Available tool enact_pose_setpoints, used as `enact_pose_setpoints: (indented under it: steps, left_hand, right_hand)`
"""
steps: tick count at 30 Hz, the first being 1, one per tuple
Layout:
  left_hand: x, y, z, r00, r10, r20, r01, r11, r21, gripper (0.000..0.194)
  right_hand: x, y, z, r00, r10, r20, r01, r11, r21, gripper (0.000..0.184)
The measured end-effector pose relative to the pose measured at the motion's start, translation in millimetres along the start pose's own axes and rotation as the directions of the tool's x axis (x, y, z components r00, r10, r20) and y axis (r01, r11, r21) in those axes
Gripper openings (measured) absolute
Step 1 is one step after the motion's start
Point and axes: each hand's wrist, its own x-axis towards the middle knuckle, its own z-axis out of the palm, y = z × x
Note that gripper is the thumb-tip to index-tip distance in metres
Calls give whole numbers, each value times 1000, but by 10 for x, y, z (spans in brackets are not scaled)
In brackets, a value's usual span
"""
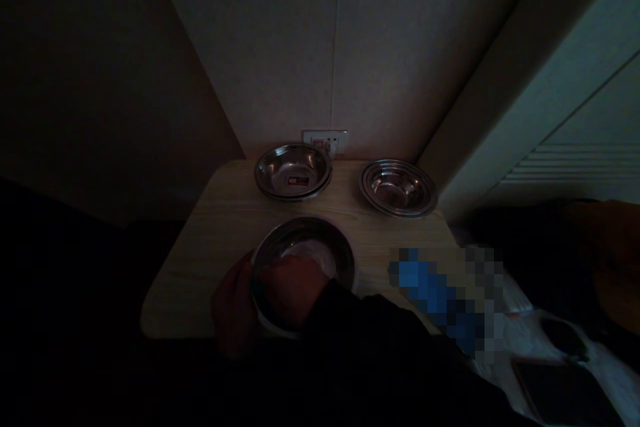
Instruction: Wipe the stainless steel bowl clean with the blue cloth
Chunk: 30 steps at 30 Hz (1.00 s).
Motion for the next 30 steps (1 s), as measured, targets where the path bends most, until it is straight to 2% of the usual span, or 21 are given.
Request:
enact_pose_setpoints:
  steps: [3,7,9,11,13,16,18,21,25,28,30]
  left_hand:
    - [-14,-7,16,1000,7,-15,-7,1000,-11,37]
    - [-26,6,27,1000,12,28,-11,999,-43,38]
    - [-23,21,20,998,12,61,-10,999,-33,38]
    - [-14,30,10,997,12,78,-10,999,-30,38]
    - [-2,33,6,997,6,78,-1,998,-55,38]
    - [11,44,11,997,-6,80,11,997,-72,37]
    - [16,59,16,998,-18,63,21,998,-60,37]
    - [20,75,18,1000,-19,17,20,999,-50,36]
    - [24,69,26,1000,-4,3,4,999,-34,36]
    - [24,87,41,998,-47,40,49,997,-58,38]
    - [23,116,45,995,-48,88,55,996,-76,37]
  right_hand:
    - [-164,24,-110,985,-101,139,104,995,-10,22]
    - [-236,50,-138,968,-101,231,112,993,-33,23]
    - [-174,51,-68,986,-44,159,52,998,-45,22]
    - [-77,53,29,998,55,18,-54,998,-17,22]
    - [16,59,111,981,164,-102,-158,985,61,23]
    - [83,56,150,948,256,-188,-229,961,152,25]
    - [71,40,123,962,208,-175,-183,972,147,24]
    - [-16,19,37,998,30,-53,-26,997,79,22]
    - [-202,66,-98,984,-143,104,139,989,48,25]
    - [-293,112,-133,974,-164,153,156,986,64,28]
    - [-284,106,-95,980,-139,144,129,989,71,28]
